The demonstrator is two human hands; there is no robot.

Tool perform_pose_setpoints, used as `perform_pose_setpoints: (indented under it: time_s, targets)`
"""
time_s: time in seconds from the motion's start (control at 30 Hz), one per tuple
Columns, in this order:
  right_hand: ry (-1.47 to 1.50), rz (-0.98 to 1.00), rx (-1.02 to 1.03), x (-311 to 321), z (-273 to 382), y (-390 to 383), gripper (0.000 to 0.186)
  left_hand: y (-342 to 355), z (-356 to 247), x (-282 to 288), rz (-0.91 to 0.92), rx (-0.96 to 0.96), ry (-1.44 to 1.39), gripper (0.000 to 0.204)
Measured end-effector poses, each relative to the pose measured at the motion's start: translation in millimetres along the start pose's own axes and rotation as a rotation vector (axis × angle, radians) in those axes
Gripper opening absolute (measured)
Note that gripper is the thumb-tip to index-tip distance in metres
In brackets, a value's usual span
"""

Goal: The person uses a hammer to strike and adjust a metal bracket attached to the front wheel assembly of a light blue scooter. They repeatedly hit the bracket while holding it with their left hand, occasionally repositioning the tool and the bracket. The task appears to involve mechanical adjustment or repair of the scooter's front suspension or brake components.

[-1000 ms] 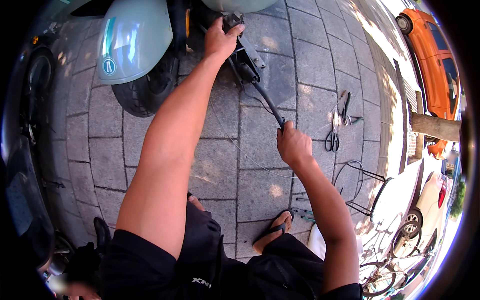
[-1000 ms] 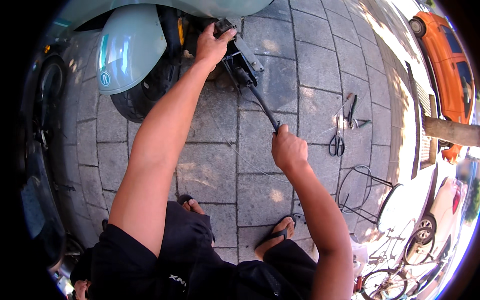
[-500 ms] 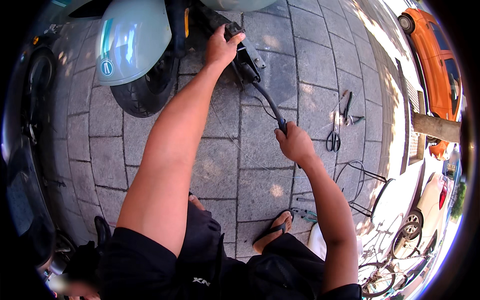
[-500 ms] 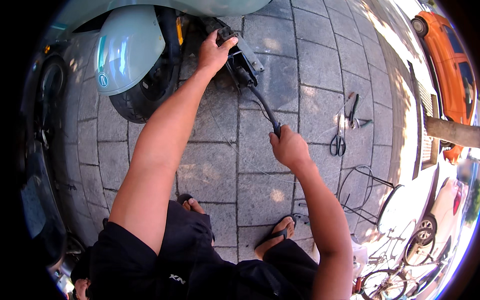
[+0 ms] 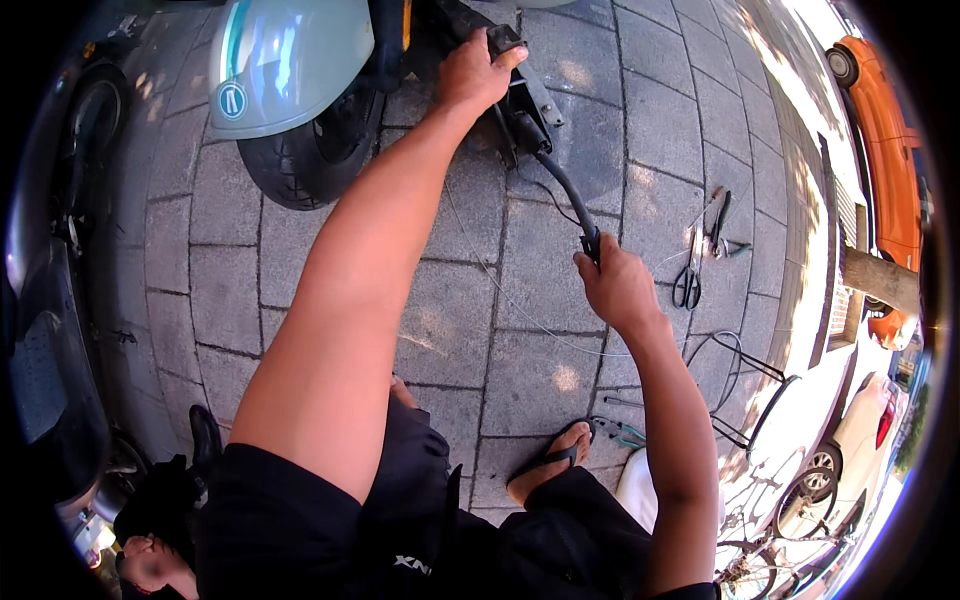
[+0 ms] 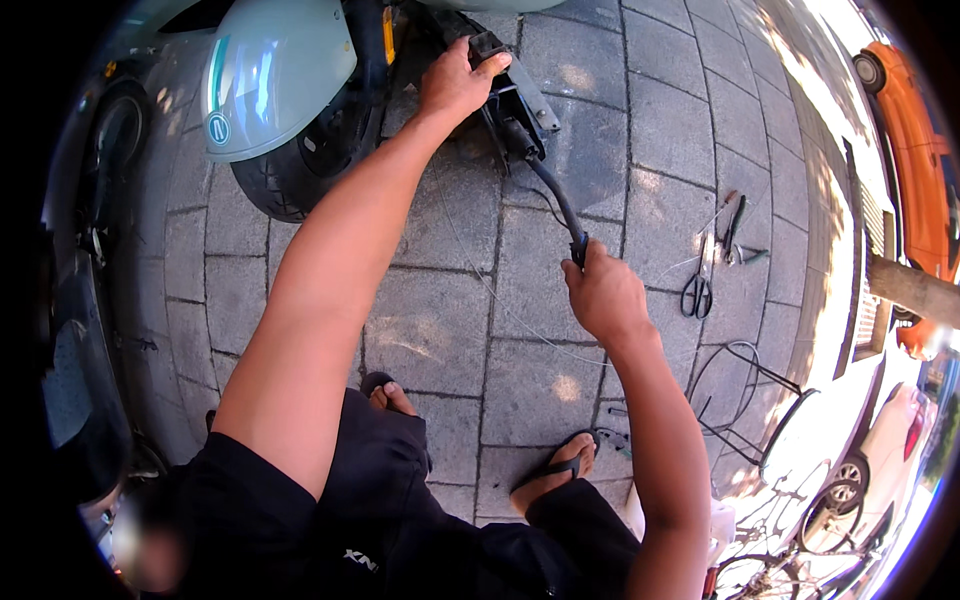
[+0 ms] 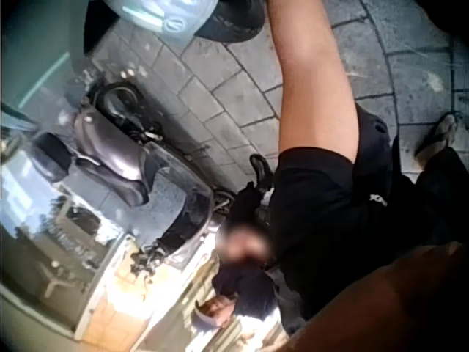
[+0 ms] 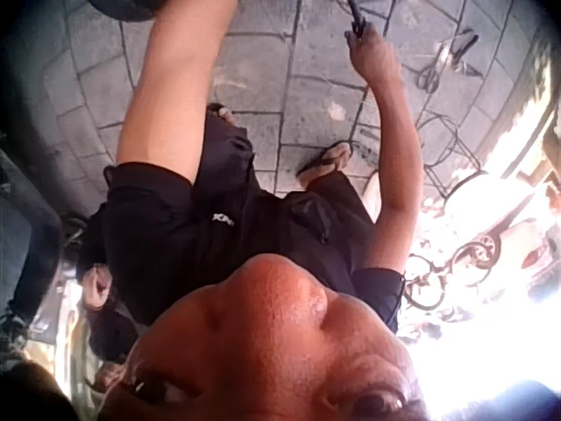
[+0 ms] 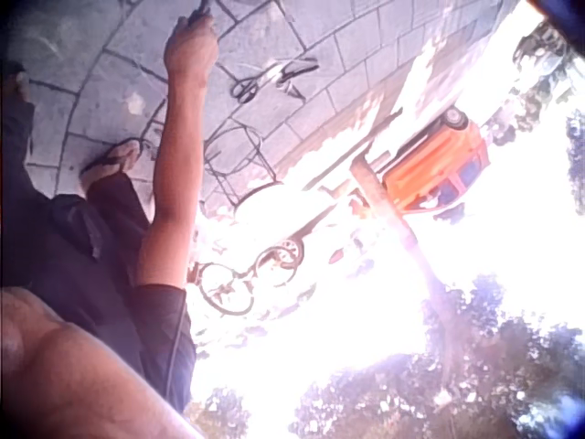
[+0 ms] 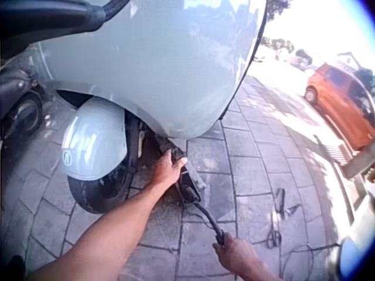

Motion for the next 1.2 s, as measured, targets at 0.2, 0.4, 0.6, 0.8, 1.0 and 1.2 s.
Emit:
perform_pose_setpoints:
  time_s: [0.2, 0.4, 0.6, 0.8, 1.0, 1.2]
  targets:
    - [0.116, -0.022, 0.035, 5.1, -3.2, -1.5, 0.039, -3.8, -12.6, 6.5, 0.106, 0.074, -0.046, 0.068]
    - [0.136, 0.003, 0.038, 5.5, -8.5, -8.4, 0.038, -14.3, -14.7, 9.2, 0.076, 0.021, -0.053, 0.066]
    - [0.078, -0.022, 0.024, 10.3, -8.3, -16.3, 0.038, -14.3, -13.6, -1.4, 0.051, -0.005, -0.011, 0.07]
    - [-0.192, -0.013, 0.036, 15.6, -9.2, -20.0, 0.034, -13.6, -6.1, -1.1, 0.05, -0.027, -0.057, 0.069]
    - [-0.216, -0.056, 0.07, 12.3, -12.5, -17.5, 0.034, -12.9, -3.7, 0.6, 0.093, 0.017, -0.043, 0.075]
    - [-0.051, -0.078, 0.007, -4.8, -12.4, -20.9, 0.036, -20.0, -17.3, 8.3, 0.105, 0.085, -0.025, 0.071]
Point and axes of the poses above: each hand's wrist, its own y-axis towards the middle knuckle, its own x-axis out of the back of the hand, z = x × y, the point moved 1 cm from there along y, towards the middle knuckle, and after that the axes turned 6 degrees about -y, right-handed, at the moved point
